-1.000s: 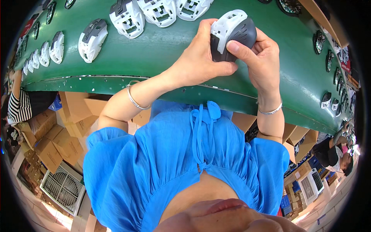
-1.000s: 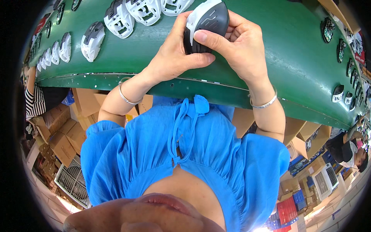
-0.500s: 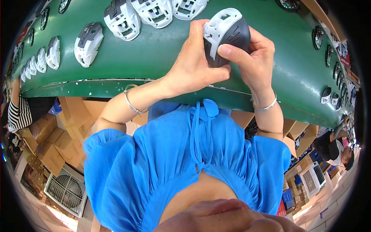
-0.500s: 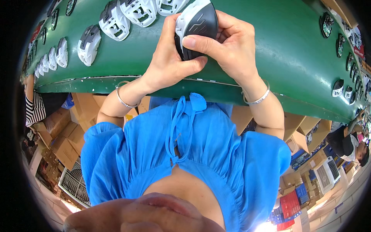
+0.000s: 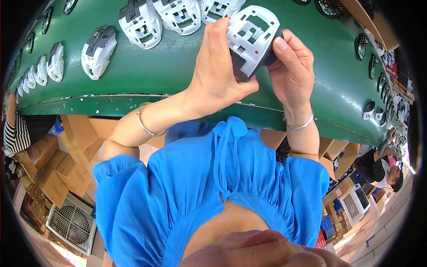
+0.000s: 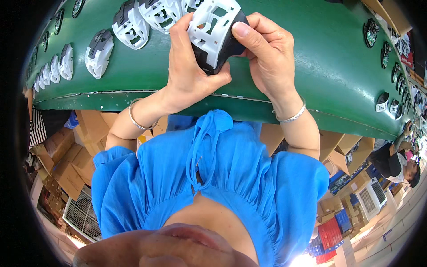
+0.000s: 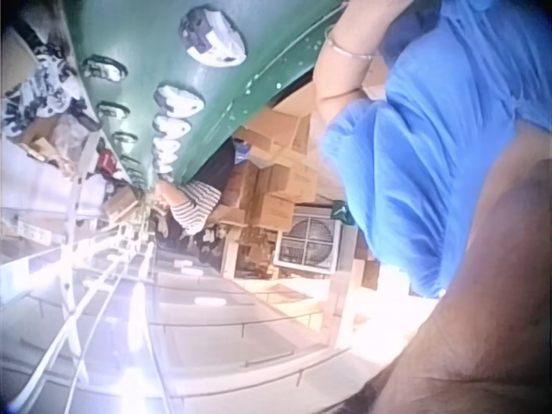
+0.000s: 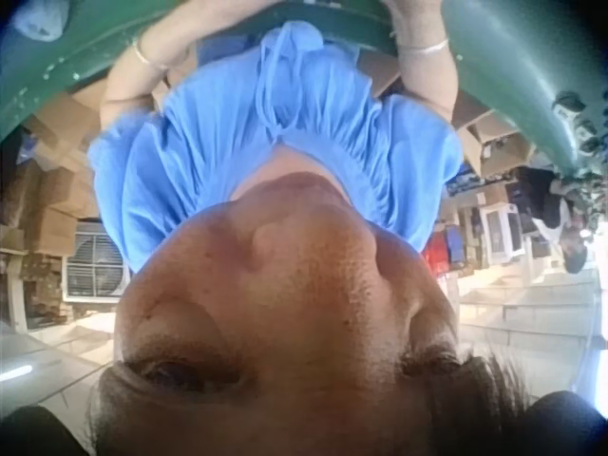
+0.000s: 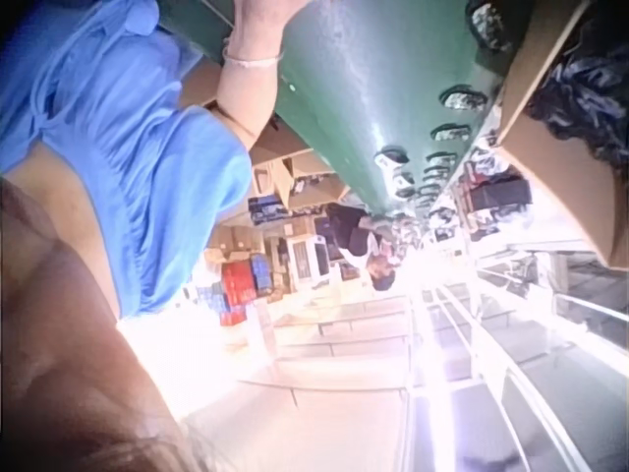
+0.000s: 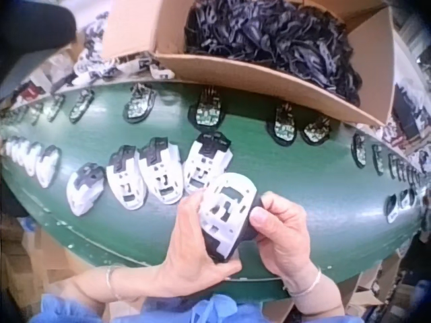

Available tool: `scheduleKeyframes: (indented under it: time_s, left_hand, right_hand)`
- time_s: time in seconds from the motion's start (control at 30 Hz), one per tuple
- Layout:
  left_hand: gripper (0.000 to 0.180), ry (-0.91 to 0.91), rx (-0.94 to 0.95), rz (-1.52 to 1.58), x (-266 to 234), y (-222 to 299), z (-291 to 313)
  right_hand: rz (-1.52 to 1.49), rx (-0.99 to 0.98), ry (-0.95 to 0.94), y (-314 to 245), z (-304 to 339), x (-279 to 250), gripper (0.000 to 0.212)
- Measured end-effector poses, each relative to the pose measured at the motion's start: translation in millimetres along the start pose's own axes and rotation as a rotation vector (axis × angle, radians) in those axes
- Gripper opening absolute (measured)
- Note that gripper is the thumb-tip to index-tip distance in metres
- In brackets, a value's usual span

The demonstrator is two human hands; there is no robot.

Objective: The person assembles computer mouse casings along an assembly line by attaching side panels onto mouse casings by hand and placing the assembled casings onto the conveyor belt.

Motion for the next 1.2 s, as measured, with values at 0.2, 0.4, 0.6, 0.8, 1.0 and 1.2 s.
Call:
scheduleKeyframes:
  time_s: [0.2, 0.4, 0.6, 0.8, 1.0, 1.2]
  left_hand:
    - [0.089, 0.034, 0.017, -0.077, -1, 10, -10]
    - [0.093, 0.085, 0.204, -0.112, 2, 22, -9]
    - [0.099, 0.049, 0.139, -0.101, 7, 6, -7]
    - [0.1, 0.12, 0.097, -0.188, -2, 6, -9]
    - [0.093, 0.013, 0.163, -0.108, -8, 2, -15]
    - [0.096, -0.01, 0.069, 0.035, -35, 2, -29]
  right_hand:
    - [-0.049, -0.007, -0.016, 7, -12, -11, 0.022]
    - [0.123, -0.178, 0.385, -5, -21, -12, 0.043]
    - [0.318, -0.443, 0.352, -23, -32, -1, 0.046]
    - [0.34, -0.459, 0.429, -19, -37, 7, 0.041]
    - [0.383, -0.465, 0.415, 1, -35, -9, 0.035]
    - [0.698, -0.617, -0.005, -67, 21, 29, 0.024]
Point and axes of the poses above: each hand's wrist, its own z-axis away from the middle knuckle, its own x-axis out of the palm, y = z × x, the point moved 10 cm from there along -z, towards the middle knuckle, and after that the axes turned 7 degrees about y, right-handed, at the moved point
